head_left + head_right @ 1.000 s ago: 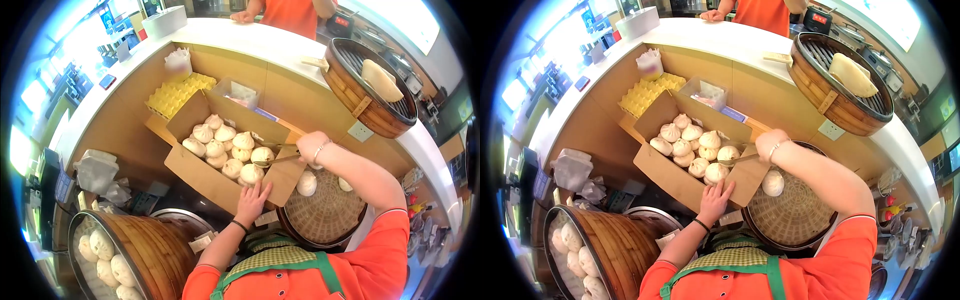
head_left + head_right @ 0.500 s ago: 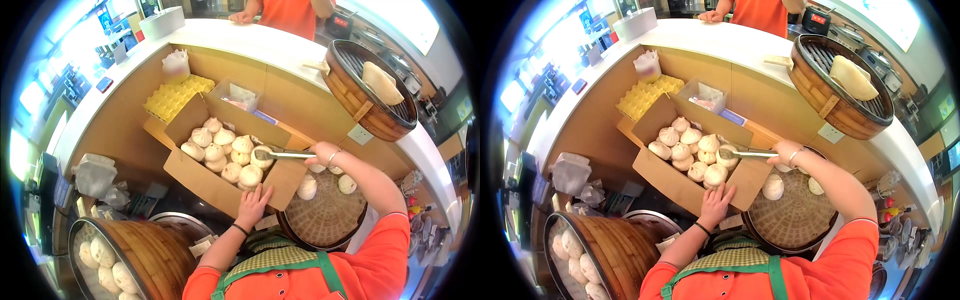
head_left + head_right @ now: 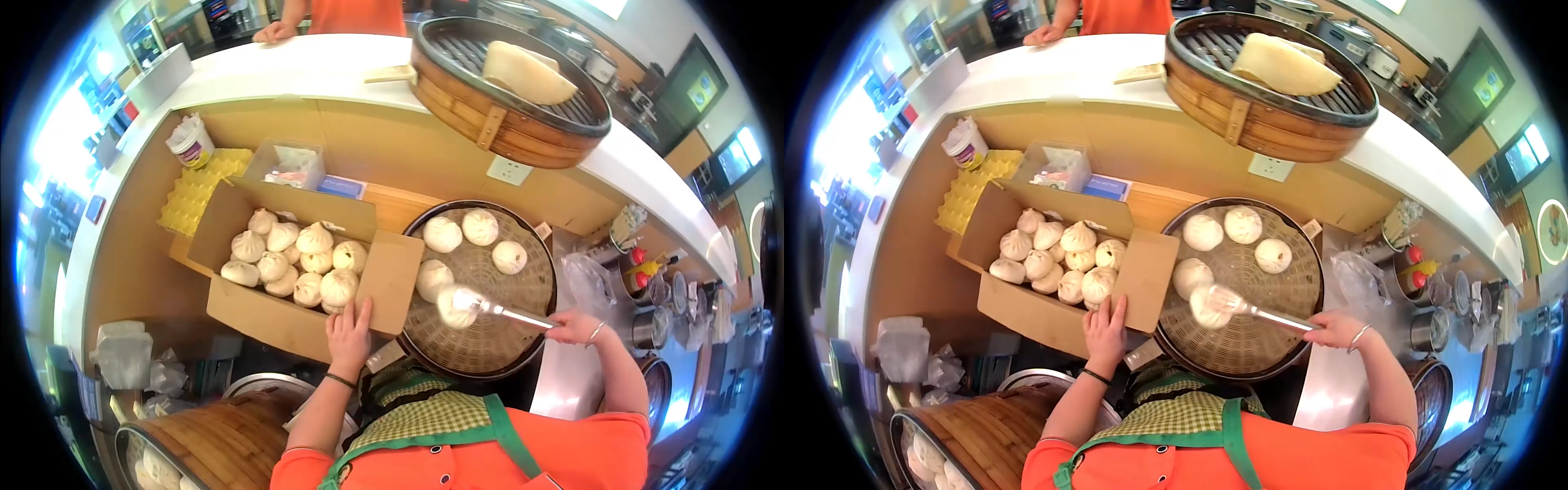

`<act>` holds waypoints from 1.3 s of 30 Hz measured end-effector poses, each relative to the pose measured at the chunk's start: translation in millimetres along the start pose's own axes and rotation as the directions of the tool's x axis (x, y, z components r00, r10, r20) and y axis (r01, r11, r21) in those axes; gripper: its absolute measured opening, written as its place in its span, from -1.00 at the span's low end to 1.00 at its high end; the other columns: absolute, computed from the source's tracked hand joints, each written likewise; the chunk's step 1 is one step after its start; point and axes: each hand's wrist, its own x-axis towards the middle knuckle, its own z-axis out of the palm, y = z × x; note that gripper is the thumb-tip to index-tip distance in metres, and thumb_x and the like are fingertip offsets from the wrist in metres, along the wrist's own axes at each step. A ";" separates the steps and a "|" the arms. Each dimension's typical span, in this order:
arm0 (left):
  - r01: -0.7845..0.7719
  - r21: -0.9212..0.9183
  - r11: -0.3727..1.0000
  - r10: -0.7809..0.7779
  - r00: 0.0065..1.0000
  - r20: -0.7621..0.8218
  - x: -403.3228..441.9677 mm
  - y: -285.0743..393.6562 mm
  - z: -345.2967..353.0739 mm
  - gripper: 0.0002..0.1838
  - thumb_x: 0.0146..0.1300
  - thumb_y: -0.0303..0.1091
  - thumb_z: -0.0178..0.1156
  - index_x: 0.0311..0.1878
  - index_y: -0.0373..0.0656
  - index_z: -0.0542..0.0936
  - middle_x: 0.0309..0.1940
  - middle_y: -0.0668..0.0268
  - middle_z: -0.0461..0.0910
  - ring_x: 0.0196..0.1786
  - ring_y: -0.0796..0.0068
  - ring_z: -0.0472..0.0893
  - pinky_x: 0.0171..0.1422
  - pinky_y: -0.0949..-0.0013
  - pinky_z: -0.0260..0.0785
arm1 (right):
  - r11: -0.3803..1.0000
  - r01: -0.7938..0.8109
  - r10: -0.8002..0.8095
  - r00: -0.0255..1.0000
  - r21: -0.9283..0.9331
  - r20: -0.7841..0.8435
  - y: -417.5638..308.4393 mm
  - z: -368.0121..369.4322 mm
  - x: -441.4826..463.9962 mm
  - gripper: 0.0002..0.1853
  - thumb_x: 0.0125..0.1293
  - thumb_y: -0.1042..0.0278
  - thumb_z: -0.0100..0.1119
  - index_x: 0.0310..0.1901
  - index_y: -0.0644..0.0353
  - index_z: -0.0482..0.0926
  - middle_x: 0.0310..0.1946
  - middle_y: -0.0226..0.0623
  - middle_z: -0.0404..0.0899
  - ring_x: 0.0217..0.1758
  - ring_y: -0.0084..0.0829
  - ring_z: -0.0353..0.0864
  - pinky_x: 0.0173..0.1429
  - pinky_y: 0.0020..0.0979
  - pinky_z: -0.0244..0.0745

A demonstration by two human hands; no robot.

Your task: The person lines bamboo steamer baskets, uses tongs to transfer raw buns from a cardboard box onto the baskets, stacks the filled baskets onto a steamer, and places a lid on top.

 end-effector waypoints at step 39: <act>-0.037 -0.131 0.991 0.034 0.999 -0.023 -10.7 -0.7 -6.9 -0.43 0.03 -0.42 0.03 0.22 -0.02 0.41 0.06 0.18 0.42 -0.01 0.19 0.44 0.16 0.16 0.27 | 0.961 0.120 -0.204 0.917 0.251 0.343 -199.0 32.4 153.0 -0.58 0.39 -0.03 -0.07 -0.10 0.21 0.51 -0.64 -0.49 0.40 -0.73 -0.72 0.25 -0.67 -0.62 0.14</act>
